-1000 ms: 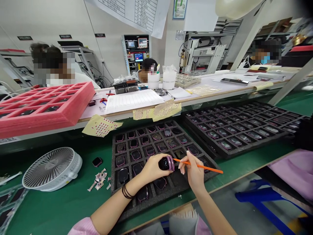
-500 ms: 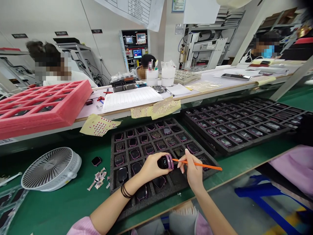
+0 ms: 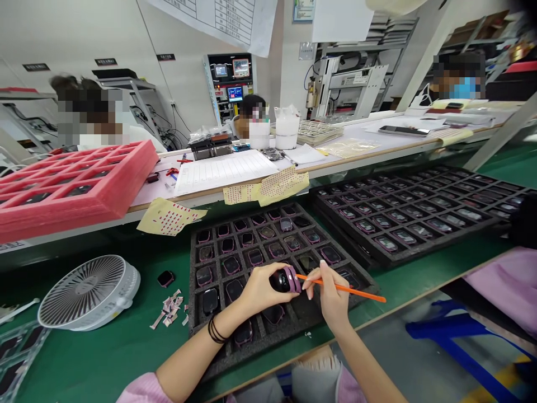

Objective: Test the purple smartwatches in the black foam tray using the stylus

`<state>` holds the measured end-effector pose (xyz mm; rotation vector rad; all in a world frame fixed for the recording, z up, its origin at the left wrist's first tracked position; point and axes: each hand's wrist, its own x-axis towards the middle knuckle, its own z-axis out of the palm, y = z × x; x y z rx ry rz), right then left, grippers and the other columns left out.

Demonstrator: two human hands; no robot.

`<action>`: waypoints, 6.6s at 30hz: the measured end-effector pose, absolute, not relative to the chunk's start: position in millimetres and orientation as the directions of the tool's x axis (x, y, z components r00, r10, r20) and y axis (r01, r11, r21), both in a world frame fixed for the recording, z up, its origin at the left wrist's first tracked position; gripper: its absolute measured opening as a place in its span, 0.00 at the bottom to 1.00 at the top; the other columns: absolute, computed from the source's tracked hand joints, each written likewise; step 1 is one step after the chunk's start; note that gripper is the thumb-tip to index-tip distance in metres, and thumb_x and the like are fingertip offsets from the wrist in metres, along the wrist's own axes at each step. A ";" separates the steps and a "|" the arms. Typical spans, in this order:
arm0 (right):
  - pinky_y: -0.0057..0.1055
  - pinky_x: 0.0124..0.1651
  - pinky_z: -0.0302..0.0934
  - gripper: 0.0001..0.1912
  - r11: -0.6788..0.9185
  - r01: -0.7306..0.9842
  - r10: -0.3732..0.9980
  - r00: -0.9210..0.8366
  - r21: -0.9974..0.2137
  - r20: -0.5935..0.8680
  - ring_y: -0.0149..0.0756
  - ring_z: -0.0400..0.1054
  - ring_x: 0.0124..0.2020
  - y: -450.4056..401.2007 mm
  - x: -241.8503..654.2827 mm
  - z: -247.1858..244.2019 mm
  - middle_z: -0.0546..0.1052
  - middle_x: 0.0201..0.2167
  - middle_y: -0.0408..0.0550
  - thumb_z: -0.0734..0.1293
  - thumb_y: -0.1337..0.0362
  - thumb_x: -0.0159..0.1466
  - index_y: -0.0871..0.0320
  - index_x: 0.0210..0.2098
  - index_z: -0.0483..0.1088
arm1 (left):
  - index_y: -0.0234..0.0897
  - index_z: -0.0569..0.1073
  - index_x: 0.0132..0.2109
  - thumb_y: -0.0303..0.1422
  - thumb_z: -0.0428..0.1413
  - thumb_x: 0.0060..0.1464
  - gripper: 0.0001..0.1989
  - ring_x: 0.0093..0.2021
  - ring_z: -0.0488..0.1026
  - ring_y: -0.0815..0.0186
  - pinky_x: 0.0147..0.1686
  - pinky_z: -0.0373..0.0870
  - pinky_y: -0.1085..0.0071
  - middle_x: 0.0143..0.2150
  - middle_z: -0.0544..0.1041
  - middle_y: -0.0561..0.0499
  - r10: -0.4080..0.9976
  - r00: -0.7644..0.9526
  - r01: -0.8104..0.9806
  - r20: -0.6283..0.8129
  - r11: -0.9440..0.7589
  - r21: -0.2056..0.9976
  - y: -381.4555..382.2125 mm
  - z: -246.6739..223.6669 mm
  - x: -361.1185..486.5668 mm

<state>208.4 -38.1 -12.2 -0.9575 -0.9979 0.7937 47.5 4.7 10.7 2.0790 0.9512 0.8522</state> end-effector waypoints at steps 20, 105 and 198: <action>0.28 0.20 0.58 0.24 0.414 -0.028 0.881 0.265 -0.910 0.392 0.27 0.61 0.12 -38.6 207.1 -10.4 0.73 0.17 0.44 0.58 0.55 0.69 0.58 0.20 0.68 | 0.36 0.75 0.47 0.30 0.65 0.39 0.24 0.45 0.77 0.59 0.48 0.71 0.68 0.46 0.80 0.49 0.808 0.515 0.369 0.286 -0.511 0.776 4.0 8.8 48.9; 0.26 0.24 0.59 0.27 0.016 -0.286 0.997 0.074 -0.958 -0.006 0.28 0.56 0.20 -22.1 204.4 -10.9 0.60 0.19 0.38 0.69 0.41 0.53 0.56 0.18 0.59 | 0.40 0.69 0.53 0.28 0.64 0.45 0.26 0.51 0.70 0.56 0.54 0.64 0.57 0.51 0.75 0.45 0.677 0.609 0.283 0.414 -0.673 0.684 4.1 6.9 49.1; 0.32 0.33 0.61 0.23 0.225 0.276 0.959 0.104 -0.934 0.262 0.37 0.68 0.25 -18.7 216.8 9.5 0.74 0.22 0.46 0.68 0.49 0.56 0.52 0.21 0.52 | 0.40 0.66 0.56 0.34 0.63 0.50 0.26 0.51 0.72 0.59 0.50 0.72 0.63 0.52 0.73 0.44 0.625 0.626 0.326 0.467 -0.753 0.572 9.2 0.6 44.0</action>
